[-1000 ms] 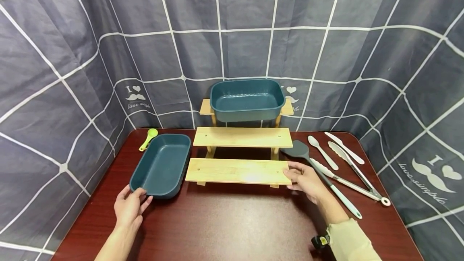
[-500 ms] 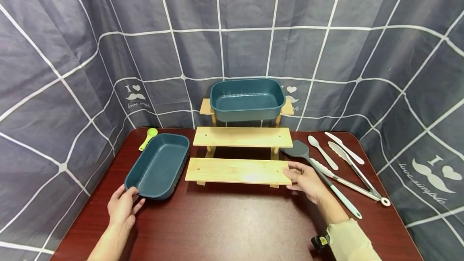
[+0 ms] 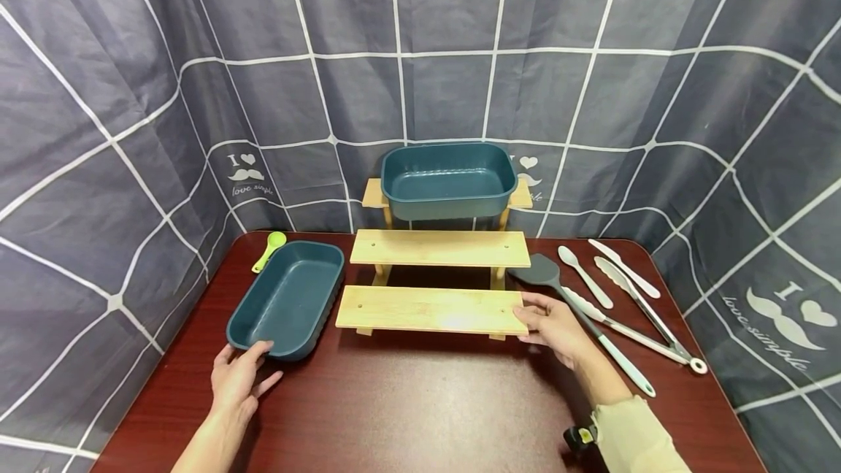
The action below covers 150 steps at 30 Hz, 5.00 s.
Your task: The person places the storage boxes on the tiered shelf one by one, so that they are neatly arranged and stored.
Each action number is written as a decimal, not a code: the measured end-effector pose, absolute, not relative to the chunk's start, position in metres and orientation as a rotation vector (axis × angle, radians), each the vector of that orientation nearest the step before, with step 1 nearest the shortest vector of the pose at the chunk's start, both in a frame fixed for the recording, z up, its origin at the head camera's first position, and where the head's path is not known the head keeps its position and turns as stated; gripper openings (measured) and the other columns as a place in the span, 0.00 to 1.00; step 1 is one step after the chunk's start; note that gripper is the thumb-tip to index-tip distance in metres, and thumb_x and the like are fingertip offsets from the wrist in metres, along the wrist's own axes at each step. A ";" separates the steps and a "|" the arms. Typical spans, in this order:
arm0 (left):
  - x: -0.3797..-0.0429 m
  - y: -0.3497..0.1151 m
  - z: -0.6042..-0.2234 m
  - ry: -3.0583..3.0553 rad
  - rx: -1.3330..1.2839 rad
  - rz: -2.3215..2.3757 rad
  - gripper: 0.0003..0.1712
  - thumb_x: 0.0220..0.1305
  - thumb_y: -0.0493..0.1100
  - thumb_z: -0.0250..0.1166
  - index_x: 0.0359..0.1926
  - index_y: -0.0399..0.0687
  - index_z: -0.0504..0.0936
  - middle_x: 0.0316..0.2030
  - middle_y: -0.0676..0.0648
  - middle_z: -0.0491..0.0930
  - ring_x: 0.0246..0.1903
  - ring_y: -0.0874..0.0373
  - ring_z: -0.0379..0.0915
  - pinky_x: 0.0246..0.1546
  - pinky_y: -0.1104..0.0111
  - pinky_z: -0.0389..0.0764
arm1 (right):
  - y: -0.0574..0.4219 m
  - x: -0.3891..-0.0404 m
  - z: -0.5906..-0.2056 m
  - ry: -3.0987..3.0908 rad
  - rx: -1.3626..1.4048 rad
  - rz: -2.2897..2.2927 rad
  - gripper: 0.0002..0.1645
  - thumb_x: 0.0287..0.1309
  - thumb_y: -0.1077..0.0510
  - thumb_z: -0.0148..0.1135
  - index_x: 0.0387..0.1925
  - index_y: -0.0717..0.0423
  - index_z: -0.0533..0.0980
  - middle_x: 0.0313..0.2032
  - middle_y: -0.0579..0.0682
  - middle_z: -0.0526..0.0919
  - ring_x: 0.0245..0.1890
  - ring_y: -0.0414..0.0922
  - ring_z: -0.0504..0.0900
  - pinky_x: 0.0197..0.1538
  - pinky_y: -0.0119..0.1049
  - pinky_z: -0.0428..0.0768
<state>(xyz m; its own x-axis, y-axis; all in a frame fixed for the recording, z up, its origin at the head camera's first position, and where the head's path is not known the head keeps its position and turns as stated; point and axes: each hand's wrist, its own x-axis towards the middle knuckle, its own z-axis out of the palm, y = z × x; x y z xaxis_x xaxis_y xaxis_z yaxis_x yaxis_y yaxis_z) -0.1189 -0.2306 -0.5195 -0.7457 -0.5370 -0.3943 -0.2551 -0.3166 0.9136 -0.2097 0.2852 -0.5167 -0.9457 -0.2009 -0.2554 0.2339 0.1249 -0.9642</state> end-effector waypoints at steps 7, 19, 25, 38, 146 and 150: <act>-0.121 -0.230 -0.516 -1.631 1.014 -2.182 0.54 0.64 0.32 0.64 0.82 0.44 0.42 0.75 0.38 0.54 0.54 0.60 0.73 0.40 0.54 0.89 | 0.285 -0.210 -0.516 2.086 0.034 -1.873 0.41 0.73 0.55 0.64 0.74 0.74 0.58 0.46 0.53 0.83 0.41 0.43 0.86 0.48 0.47 0.88; -0.124 -0.230 -0.517 -1.627 1.018 -2.169 0.51 0.64 0.30 0.63 0.81 0.41 0.46 0.68 0.39 0.61 0.40 0.66 0.78 0.40 0.51 0.88 | 0.286 -0.210 -0.516 2.082 0.028 -1.881 0.40 0.73 0.56 0.63 0.74 0.74 0.58 0.45 0.52 0.83 0.41 0.43 0.86 0.48 0.47 0.88; -0.124 -0.230 -0.518 -1.615 1.014 -2.174 0.50 0.63 0.29 0.64 0.81 0.45 0.49 0.68 0.38 0.62 0.40 0.66 0.79 0.38 0.53 0.89 | 0.286 -0.209 -0.516 2.080 0.028 -1.881 0.41 0.73 0.56 0.64 0.74 0.74 0.58 0.45 0.52 0.83 0.41 0.43 0.86 0.47 0.45 0.88; -0.121 -0.231 -0.521 -1.549 1.056 -2.155 0.49 0.64 0.30 0.64 0.81 0.52 0.52 0.42 0.48 0.72 0.37 0.60 0.76 0.33 0.66 0.89 | 0.286 -0.210 -0.517 2.084 0.041 -1.881 0.40 0.73 0.56 0.62 0.74 0.75 0.57 0.45 0.52 0.83 0.40 0.43 0.86 0.46 0.43 0.88; -0.190 -0.130 -0.477 -1.793 0.102 -2.892 0.43 0.57 0.23 0.57 0.74 0.50 0.71 0.33 0.50 0.74 0.22 0.62 0.64 0.20 0.72 0.75 | 0.291 -0.207 -0.516 1.983 -0.034 -1.940 0.37 0.74 0.63 0.59 0.74 0.74 0.55 0.46 0.48 0.84 0.42 0.41 0.86 0.47 0.39 0.88; -0.196 -0.123 -0.480 -1.795 0.115 -2.898 0.44 0.56 0.23 0.58 0.75 0.49 0.70 0.35 0.49 0.76 0.22 0.61 0.67 0.22 0.70 0.78 | 0.291 -0.207 -0.518 1.967 -0.073 -1.968 0.35 0.73 0.65 0.58 0.73 0.75 0.57 0.45 0.48 0.86 0.41 0.42 0.87 0.46 0.39 0.88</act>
<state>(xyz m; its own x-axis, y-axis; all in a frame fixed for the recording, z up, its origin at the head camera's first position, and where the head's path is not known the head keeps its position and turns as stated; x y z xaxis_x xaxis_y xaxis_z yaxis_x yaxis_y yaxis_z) -0.1960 -0.1228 -0.4802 -0.9616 0.1917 -0.1963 -0.2611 -0.4199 0.8692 -0.2068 0.2910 -0.5175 -0.9351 -0.2838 -0.2122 0.2124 0.0305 -0.9767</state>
